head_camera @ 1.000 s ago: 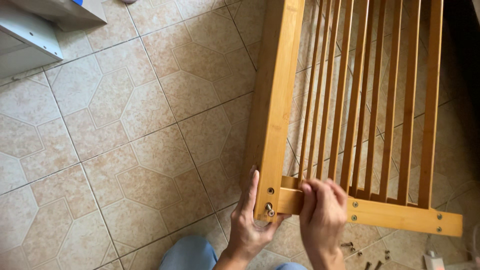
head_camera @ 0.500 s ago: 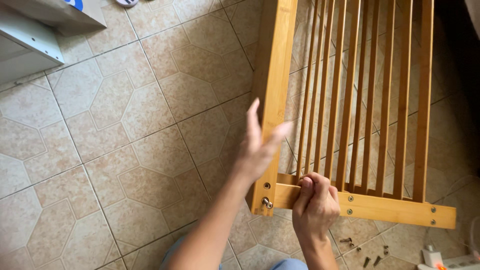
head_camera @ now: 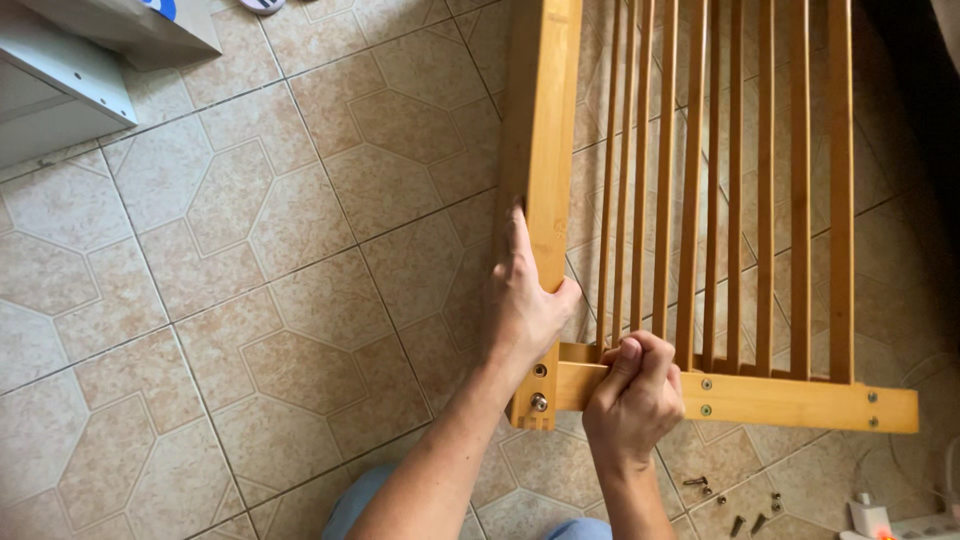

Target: The person assembles a wooden furniture frame by attaching a slatted side panel to a main frame. They align the pieces, insert metal dowels, and use an Allen key to tighten the screws, securing the joint.

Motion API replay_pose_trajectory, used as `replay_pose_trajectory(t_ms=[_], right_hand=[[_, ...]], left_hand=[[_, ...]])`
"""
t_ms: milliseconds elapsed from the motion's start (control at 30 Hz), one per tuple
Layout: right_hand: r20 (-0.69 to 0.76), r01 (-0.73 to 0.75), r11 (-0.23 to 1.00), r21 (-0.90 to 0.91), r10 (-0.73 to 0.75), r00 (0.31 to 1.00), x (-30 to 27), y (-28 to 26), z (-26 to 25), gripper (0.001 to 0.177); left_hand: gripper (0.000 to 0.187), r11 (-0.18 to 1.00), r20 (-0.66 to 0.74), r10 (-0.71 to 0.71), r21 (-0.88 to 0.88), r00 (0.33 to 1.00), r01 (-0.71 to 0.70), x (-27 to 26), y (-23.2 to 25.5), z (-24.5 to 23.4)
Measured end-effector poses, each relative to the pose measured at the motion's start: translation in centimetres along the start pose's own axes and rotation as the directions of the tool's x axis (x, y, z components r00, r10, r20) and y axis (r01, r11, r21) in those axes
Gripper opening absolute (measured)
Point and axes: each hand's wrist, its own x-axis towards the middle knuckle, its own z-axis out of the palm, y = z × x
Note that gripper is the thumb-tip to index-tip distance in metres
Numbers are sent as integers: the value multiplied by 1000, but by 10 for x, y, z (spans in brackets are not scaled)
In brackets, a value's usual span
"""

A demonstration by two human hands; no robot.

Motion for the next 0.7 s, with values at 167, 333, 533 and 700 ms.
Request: replay_pose_trajectory(t_ms=[167, 333, 533, 700], right_hand=[[28, 16, 1000, 1, -16, 999, 5, 2, 1, 13], [21, 35, 999, 0, -34, 999, 11, -2, 2, 13], [33, 65, 998, 4, -65, 997, 9, 4, 4, 14], [85, 43, 997, 60, -48, 995, 9, 6, -3, 15]], left_hand=[[95, 993, 33, -111, -30, 993, 112, -2, 3, -3], [93, 1000, -65, 15, -19, 998, -17, -2, 7, -4], [92, 1000, -60, -12, -23, 998, 11, 1, -9, 6], [106, 996, -55, 78, -42, 995, -80, 5, -21, 16]])
